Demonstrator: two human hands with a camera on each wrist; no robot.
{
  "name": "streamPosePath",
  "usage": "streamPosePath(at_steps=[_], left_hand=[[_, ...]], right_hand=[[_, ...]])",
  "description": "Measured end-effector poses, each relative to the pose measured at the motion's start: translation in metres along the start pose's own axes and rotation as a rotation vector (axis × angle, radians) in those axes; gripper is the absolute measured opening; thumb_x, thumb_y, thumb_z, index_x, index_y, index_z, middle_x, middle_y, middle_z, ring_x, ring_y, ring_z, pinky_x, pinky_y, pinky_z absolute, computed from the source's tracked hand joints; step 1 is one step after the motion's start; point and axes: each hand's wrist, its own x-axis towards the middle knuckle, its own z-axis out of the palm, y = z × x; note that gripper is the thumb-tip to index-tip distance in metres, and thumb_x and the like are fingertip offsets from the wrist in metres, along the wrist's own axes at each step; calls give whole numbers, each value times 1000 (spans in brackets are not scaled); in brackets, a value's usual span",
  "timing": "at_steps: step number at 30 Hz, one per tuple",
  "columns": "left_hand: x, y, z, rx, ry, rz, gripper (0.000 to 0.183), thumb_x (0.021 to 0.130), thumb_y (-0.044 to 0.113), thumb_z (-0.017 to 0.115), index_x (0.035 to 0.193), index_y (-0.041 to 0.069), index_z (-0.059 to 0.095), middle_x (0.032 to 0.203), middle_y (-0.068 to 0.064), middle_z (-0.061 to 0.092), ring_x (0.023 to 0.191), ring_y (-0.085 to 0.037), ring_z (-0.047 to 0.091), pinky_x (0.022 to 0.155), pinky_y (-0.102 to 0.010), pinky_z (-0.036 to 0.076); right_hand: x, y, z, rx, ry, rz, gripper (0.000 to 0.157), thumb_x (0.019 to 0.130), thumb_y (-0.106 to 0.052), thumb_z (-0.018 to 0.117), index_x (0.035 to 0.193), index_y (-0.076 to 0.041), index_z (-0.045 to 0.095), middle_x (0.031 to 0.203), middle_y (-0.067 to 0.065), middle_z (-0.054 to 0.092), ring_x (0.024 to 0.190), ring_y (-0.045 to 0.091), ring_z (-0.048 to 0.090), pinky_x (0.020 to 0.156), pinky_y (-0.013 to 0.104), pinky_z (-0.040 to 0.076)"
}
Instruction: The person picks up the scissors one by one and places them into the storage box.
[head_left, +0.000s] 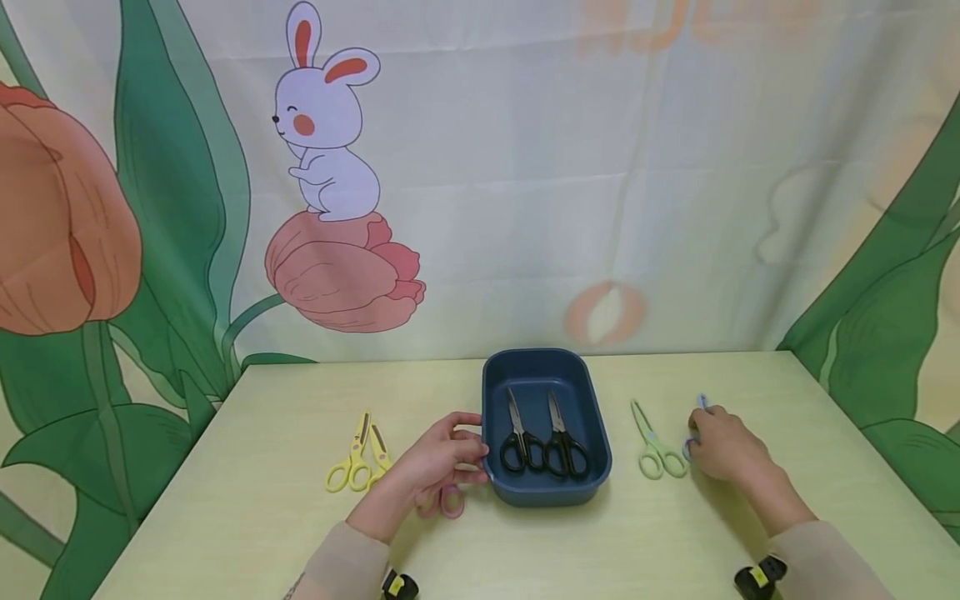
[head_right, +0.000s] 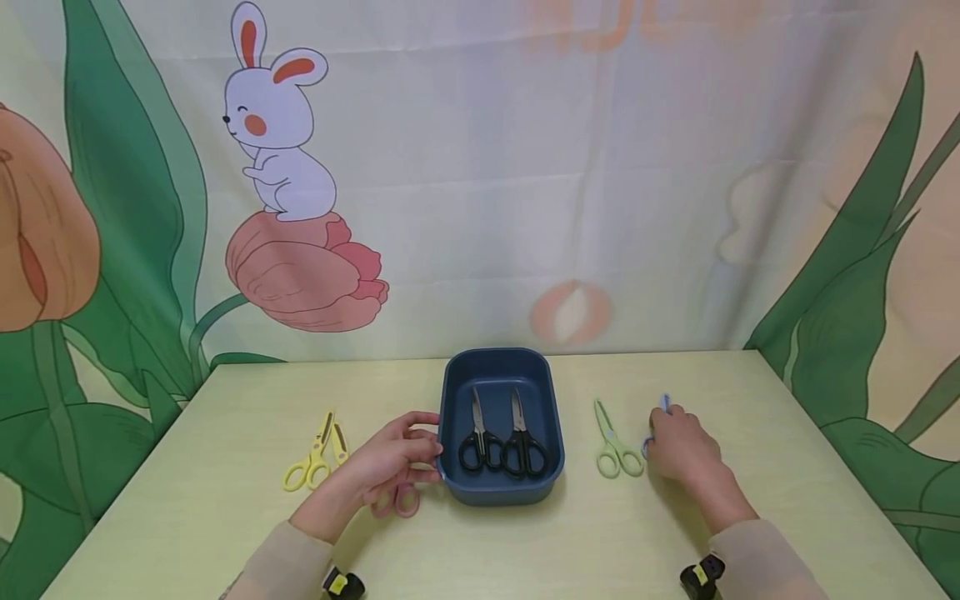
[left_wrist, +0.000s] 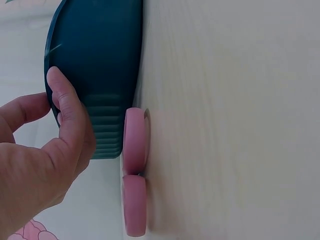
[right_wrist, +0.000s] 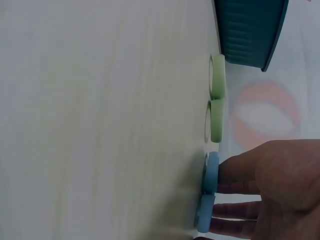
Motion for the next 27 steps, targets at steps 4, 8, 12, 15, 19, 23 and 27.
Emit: streamPosePath(at_steps=[4,8,12,15,19,23,27], left_hand=[[0,-1,0,-6,3,-4,60,93,-3,57,148,-4,33,112,-18,55,80,-18,61,67,-28,60],[1,-1,0,-7,5,-4,60,93,-3,57,148,-5,33,111,-18,56,79,-19,62,67,-28,60],[1,-1,0,0,6,1,60,93,-3,57,148,-5,33,108,-15,56,80,-18,62,68,-28,60],[1,-1,0,1,4,1,60,93,-3,57,148,-5,33,108,-16,56,79,-19,62,68,-28,60],[1,-1,-1,4,-1,-1,60,93,-2,58,148,-5,33,113,-21,56,80,-19,63,68,-29,60],[1,-1,-1,7,-4,0,61,93,-2,58,148,-5,33,115,-23,56,80,-20,63,69,-29,60],[1,-1,0,4,-8,4,60,93,-2,58,148,-6,33,112,-21,56,79,-19,63,68,-29,60]], right_hand=[[1,3,1,4,13,-23,30,94,-3,61,121,12,58,122,38,52,113,55,55,86,63,51],[1,6,-3,-7,5,-18,31,95,-2,61,122,12,58,120,38,53,110,55,55,83,62,51],[2,10,-7,-12,-6,-20,30,94,3,56,123,12,59,120,35,57,103,47,59,80,56,52],[3,12,-8,3,-12,-34,31,93,6,52,122,13,60,119,34,60,102,43,61,82,55,53],[2,15,-7,29,-11,-35,32,99,-4,52,125,14,57,120,37,57,106,51,59,85,60,51],[-1,15,-3,33,-22,13,53,102,-26,59,134,15,49,123,45,46,111,62,48,84,68,48],[-6,9,-1,9,-64,40,63,100,-29,62,142,13,42,126,48,39,117,65,40,84,72,45]])
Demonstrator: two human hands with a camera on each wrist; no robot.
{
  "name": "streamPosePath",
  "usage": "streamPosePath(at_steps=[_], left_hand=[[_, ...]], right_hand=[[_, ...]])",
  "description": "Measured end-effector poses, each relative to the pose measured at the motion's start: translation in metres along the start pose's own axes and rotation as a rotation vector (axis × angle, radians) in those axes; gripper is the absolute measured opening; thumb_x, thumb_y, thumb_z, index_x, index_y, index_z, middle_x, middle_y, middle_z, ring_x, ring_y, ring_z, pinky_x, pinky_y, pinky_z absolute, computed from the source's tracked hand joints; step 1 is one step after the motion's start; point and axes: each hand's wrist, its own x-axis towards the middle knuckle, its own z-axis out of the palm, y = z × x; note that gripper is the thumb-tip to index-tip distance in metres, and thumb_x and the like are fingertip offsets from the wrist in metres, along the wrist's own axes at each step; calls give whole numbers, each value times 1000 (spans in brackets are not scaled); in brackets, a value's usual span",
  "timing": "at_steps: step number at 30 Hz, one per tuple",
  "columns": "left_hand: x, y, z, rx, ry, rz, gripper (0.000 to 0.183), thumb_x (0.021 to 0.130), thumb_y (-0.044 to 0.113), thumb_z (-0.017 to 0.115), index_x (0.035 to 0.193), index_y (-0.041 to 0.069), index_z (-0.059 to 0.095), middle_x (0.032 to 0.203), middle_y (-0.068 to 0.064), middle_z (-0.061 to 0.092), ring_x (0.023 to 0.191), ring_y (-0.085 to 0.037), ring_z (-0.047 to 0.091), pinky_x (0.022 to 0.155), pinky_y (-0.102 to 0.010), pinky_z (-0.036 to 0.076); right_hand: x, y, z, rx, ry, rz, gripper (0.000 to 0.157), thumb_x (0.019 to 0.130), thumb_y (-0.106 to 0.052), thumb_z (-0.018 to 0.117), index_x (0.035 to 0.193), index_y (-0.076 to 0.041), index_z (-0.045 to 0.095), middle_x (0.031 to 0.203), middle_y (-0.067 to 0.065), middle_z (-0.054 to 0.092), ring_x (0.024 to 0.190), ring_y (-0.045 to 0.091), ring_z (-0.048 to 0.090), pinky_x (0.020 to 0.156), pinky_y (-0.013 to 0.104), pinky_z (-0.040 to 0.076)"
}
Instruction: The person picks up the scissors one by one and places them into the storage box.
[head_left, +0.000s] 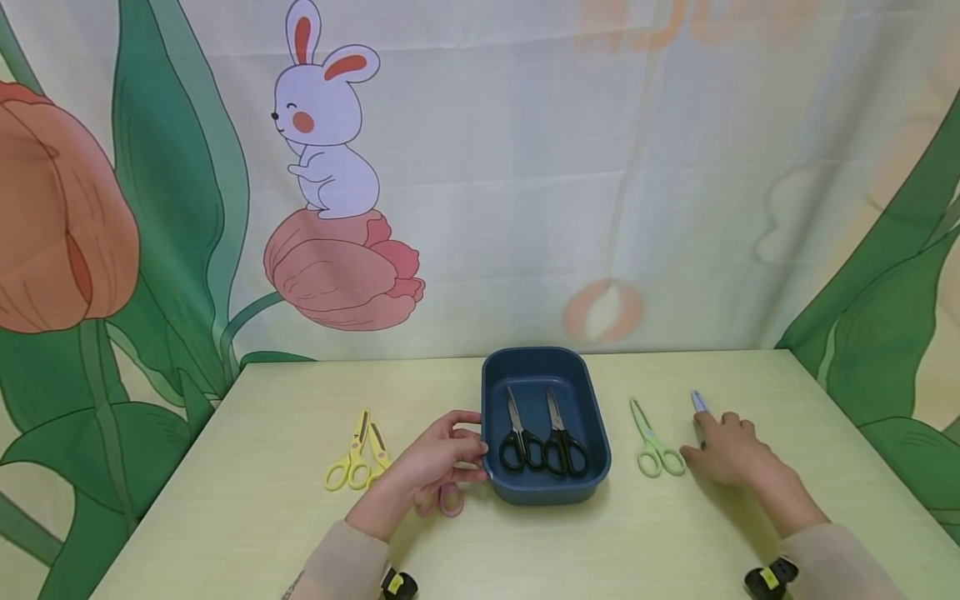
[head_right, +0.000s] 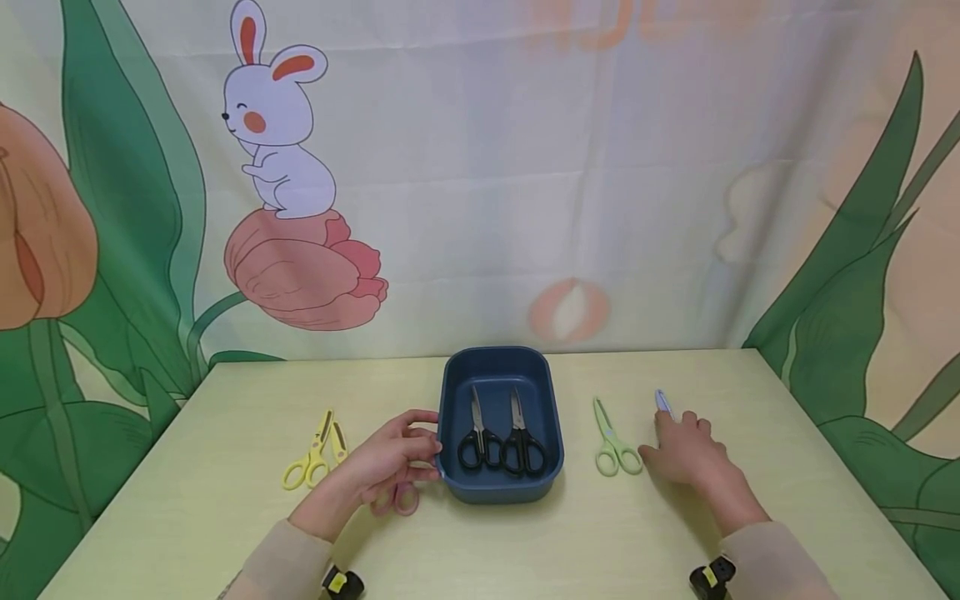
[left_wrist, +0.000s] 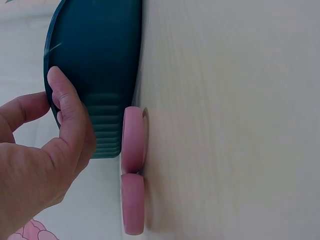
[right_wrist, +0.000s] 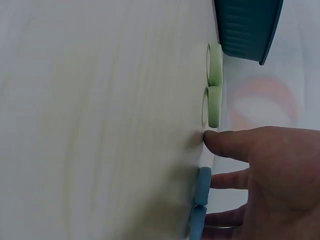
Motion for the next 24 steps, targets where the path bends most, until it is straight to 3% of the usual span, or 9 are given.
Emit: streamPosePath(at_steps=[7,13,18,24], left_hand=[[-1,0,0,9,1,2,59,93,-2,58,147,-5,34,111,-19,57,80,-19,63,69,-30,60],[-1,0,0,6,3,1,59,93,-2,58,147,-5,34,108,-17,57,80,-19,63,69,-29,60],[-1,0,0,8,1,0,59,93,-1,58,147,-4,34,106,-14,57,79,-19,63,69,-29,60],[0,1,-1,11,2,1,59,93,-1,58,147,-4,34,105,-14,57,79,-19,63,69,-30,61]], right_hand=[[-5,-8,4,-67,-11,-40,39,103,-11,52,135,11,44,114,45,41,109,63,40,79,70,46],[-2,-9,6,-77,20,-48,13,103,-3,44,110,7,50,99,35,41,100,57,41,72,64,47],[0,-11,6,-102,36,-20,16,103,-5,42,97,8,51,92,34,42,93,55,44,70,62,47],[0,-15,5,-117,71,6,20,104,-8,45,96,10,50,93,35,40,92,55,45,70,62,45]])
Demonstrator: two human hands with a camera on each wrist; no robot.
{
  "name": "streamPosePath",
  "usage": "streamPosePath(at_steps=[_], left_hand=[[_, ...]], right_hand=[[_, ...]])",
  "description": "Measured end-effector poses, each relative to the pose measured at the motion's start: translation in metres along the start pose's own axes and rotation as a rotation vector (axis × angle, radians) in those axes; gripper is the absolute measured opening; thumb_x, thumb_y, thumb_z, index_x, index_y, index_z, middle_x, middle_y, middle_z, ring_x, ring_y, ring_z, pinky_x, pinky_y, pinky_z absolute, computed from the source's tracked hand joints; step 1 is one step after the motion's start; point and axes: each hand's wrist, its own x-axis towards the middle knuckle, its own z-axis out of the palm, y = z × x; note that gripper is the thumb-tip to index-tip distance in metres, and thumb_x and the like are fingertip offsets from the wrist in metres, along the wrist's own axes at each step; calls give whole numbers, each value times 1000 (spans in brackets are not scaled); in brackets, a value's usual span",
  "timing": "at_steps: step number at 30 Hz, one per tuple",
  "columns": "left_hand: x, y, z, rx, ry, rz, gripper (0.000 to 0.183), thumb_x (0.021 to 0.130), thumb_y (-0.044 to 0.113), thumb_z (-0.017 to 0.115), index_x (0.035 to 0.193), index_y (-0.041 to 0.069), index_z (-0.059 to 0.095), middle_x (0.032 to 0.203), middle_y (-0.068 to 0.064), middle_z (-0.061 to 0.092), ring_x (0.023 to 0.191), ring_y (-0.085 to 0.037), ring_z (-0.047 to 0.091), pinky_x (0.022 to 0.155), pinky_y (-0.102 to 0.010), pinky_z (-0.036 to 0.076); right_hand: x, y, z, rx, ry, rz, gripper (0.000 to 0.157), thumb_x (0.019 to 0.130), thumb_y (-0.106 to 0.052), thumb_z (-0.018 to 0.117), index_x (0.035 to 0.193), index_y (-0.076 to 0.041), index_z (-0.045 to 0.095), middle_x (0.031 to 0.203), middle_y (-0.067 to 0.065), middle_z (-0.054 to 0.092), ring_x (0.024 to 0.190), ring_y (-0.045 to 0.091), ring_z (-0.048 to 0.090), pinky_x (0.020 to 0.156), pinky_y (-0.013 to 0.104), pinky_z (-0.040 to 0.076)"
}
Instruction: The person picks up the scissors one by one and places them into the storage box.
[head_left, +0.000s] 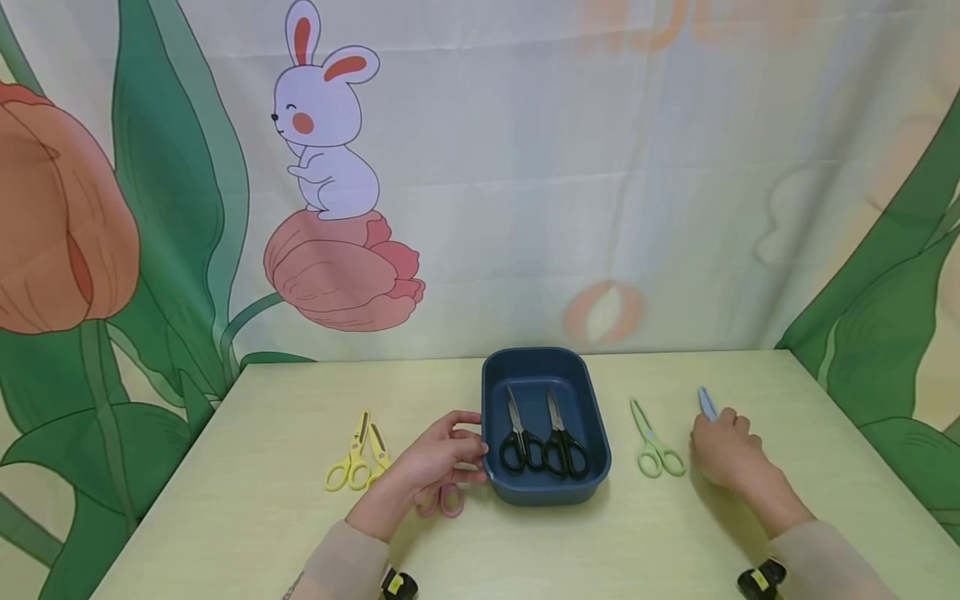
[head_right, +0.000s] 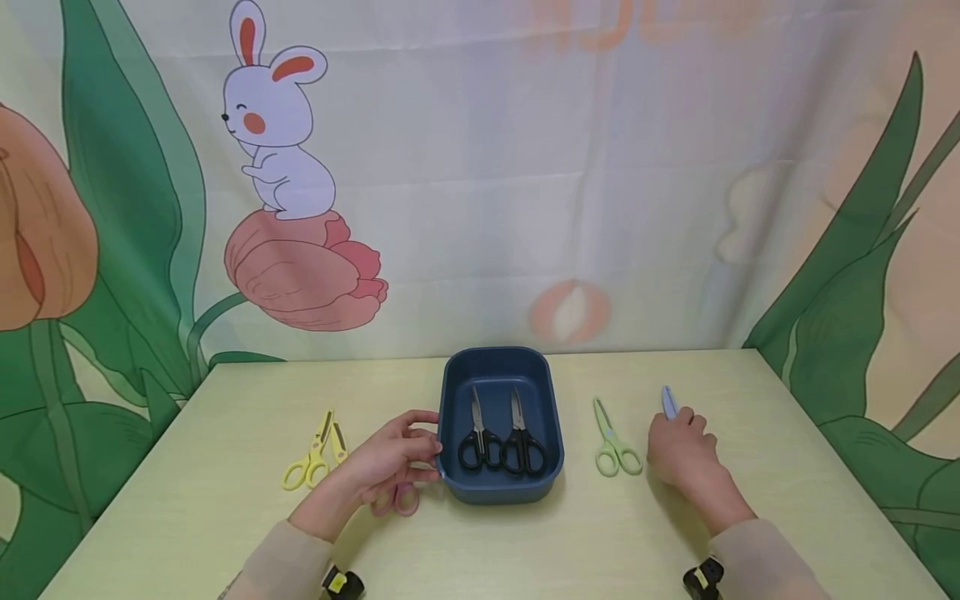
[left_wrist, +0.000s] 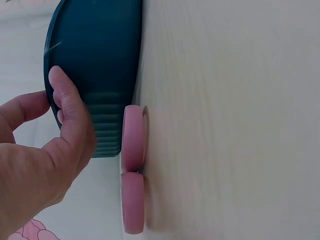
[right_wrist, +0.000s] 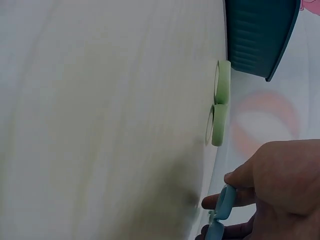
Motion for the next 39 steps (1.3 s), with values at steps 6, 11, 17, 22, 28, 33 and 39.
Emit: streamPosePath(at_steps=[6,11,17,22,28,33,39], left_hand=[[0,-1,0,0,3,-5,59,94,-1,58,147,-4,34,106,-14,57,79,-19,63,70,-30,60],[1,-1,0,-1,4,-3,59,94,-1,58,148,-4,33,109,-17,57,78,-18,63,69,-30,60],[0,0,0,4,7,1,58,95,-1,58,147,-5,34,109,-18,57,79,-18,63,69,-29,60],[1,-1,0,13,0,3,58,95,-1,58,147,-5,34,106,-15,57,79,-19,63,70,-29,60],[0,-2,-1,7,-2,3,58,95,-1,58,148,-5,34,107,-16,57,79,-19,63,70,-29,60],[1,-2,-1,6,-3,2,58,94,-1,58,148,-4,34,106,-15,56,79,-19,63,70,-30,60],[0,-1,-2,9,-21,4,61,94,-1,57,149,-5,31,105,-14,57,80,-18,63,72,-31,60]], right_hand=[[-2,-1,0,5,126,-40,22,103,-9,50,92,9,47,89,33,40,86,53,46,60,56,44],[-2,-4,-3,-11,240,-80,24,100,-9,53,85,6,42,83,31,39,80,50,47,54,53,43],[-1,-11,-7,-4,287,-97,24,98,-12,52,84,4,42,85,30,39,83,50,46,56,54,42],[-2,-18,-9,-2,304,-125,23,97,-14,51,83,3,43,85,28,41,82,48,47,57,54,43],[-2,-26,-10,-31,333,-177,22,95,-13,54,82,1,44,83,26,41,76,44,47,55,53,45],[0,-33,-9,-32,343,-195,20,95,-13,54,82,-1,44,81,22,40,74,40,46,55,51,44],[-2,-49,-13,-20,362,-228,19,94,-12,56,83,-2,45,83,22,40,73,38,45,55,49,43]])
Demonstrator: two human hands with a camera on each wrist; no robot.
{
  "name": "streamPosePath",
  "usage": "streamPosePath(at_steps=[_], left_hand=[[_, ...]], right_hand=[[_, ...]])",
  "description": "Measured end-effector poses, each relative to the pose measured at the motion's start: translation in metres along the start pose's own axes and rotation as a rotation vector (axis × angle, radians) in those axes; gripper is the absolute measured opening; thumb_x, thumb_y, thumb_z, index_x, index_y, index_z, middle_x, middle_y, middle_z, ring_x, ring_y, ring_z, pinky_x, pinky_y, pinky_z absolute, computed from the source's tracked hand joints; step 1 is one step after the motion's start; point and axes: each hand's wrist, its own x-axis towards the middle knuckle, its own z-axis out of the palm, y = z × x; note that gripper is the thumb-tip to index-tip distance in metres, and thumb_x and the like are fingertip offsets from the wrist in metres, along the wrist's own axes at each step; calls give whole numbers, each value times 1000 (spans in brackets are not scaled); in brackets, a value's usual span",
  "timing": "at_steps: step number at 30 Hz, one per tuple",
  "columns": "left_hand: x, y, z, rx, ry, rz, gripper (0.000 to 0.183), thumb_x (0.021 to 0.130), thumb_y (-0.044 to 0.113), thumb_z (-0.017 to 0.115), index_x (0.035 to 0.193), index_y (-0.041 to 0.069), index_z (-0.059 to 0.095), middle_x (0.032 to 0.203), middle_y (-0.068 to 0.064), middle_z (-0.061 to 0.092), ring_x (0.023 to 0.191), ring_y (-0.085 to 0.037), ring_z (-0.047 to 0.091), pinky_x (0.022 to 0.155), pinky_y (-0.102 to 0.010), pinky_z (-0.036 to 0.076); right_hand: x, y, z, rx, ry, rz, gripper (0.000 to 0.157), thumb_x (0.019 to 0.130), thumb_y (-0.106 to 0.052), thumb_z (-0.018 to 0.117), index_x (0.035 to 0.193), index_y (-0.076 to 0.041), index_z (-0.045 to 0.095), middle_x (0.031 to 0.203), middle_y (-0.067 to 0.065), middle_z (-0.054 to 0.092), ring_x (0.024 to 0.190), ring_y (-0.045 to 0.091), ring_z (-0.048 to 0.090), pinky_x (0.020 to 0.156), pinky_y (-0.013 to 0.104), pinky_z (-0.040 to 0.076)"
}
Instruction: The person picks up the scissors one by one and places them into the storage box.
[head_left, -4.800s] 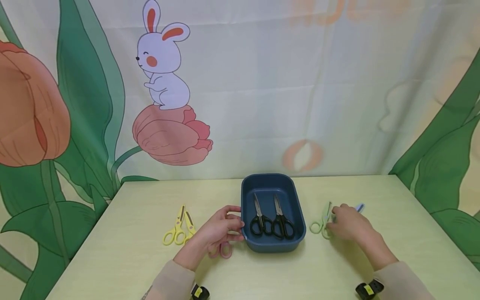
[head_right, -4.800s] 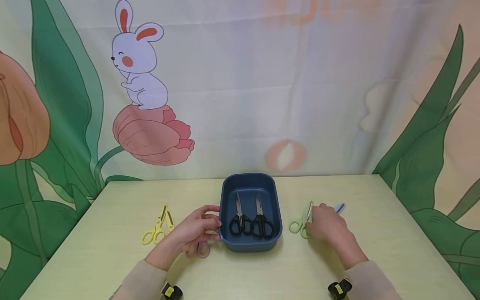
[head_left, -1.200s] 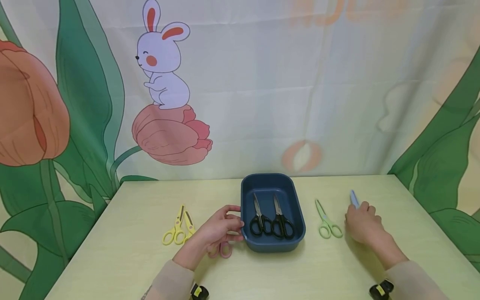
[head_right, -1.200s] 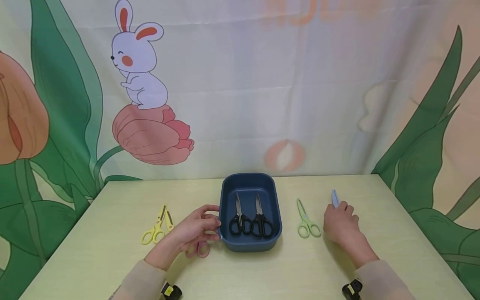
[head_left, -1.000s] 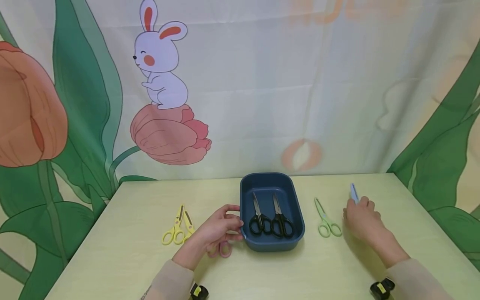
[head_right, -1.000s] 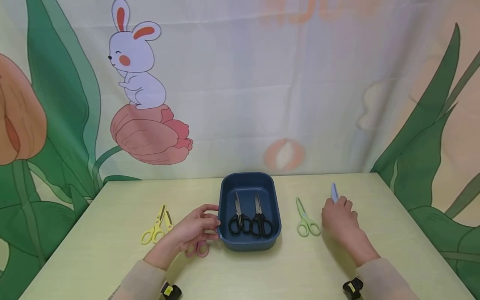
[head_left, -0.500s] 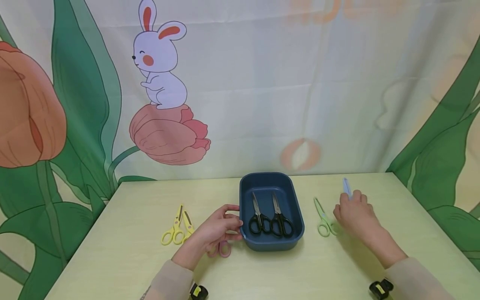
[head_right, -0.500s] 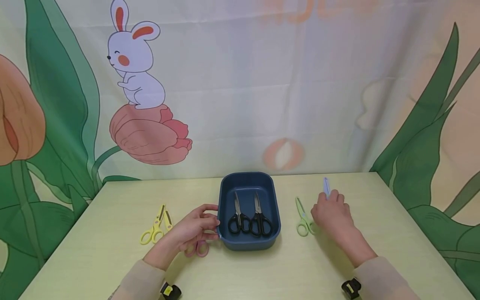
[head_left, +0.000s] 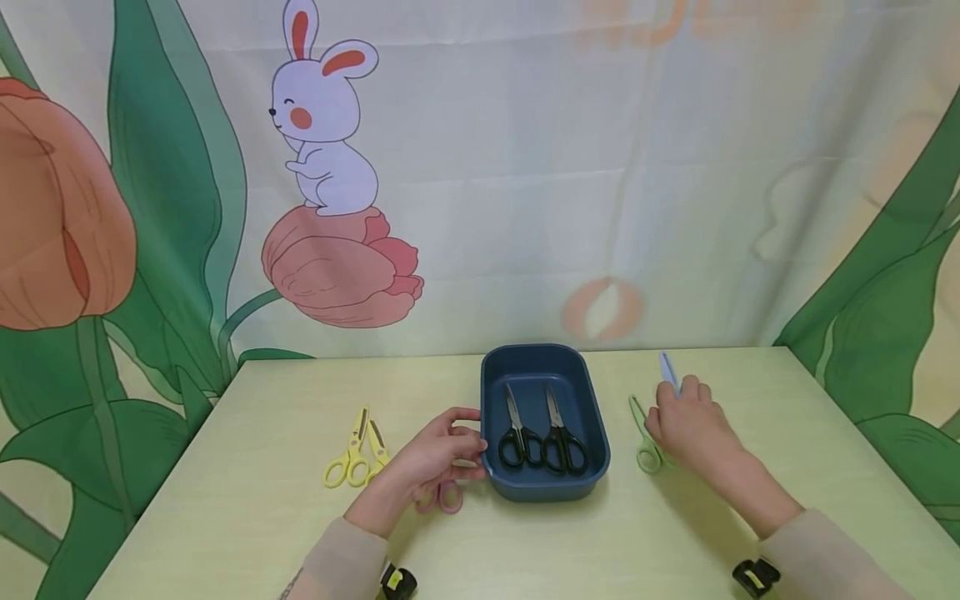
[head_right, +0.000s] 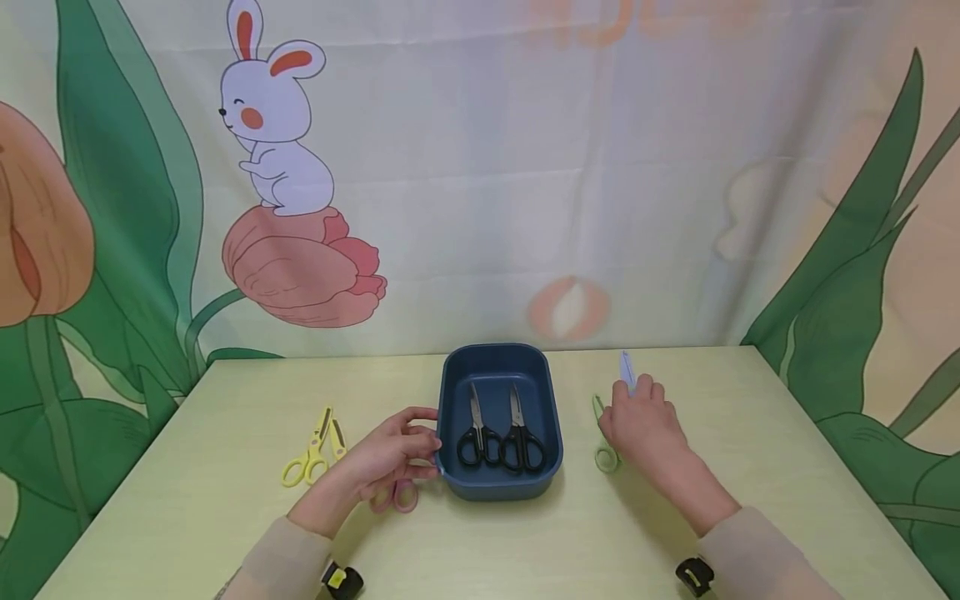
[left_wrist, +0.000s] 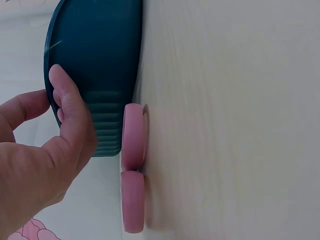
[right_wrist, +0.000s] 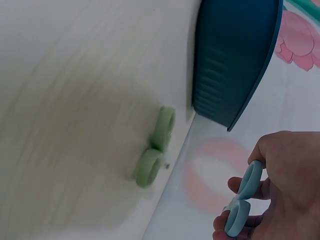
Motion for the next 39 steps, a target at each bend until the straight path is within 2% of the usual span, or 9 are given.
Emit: streamPosePath(at_steps=[6,11,22,28,35,39], left_hand=[[0,1,1,-9,-6,-5,61,94,-1,56,149,-5,30,106,-14,57,80,-18,63,73,-32,61],[0,2,2,-21,0,-9,61,94,-2,57,149,-5,31,107,-16,56,80,-19,62,72,-30,61],[3,0,0,-35,0,-5,59,94,-4,57,147,-6,32,103,-14,56,77,-20,62,69,-30,61],[3,0,0,-42,-6,-18,62,93,-3,57,149,-5,30,109,-19,56,77,-19,63,69,-30,61],[3,2,1,-34,-1,-26,61,94,-3,57,148,-5,30,108,-17,56,77,-19,63,69,-29,61],[2,3,1,-15,5,-24,59,93,-3,56,147,-5,31,105,-15,56,78,-19,63,70,-31,61]], right_hand=[[5,-18,-3,5,49,-40,17,91,-11,56,82,-1,45,82,22,40,72,38,44,52,48,44],[9,-34,-7,-11,58,-76,18,91,-11,58,83,0,46,83,22,41,71,36,44,53,47,45],[14,-62,-9,-79,77,-170,21,92,-14,65,87,0,50,81,20,42,69,32,43,47,37,45],[15,-77,-7,-104,87,-213,25,92,-16,67,85,-1,49,80,19,43,69,31,43,47,35,46],[18,-98,-3,-157,56,-235,28,94,-19,67,85,-2,47,82,17,42,71,30,42,46,33,44],[22,-109,4,-159,59,-255,28,93,-20,68,89,1,51,83,20,44,71,30,43,47,33,47]])
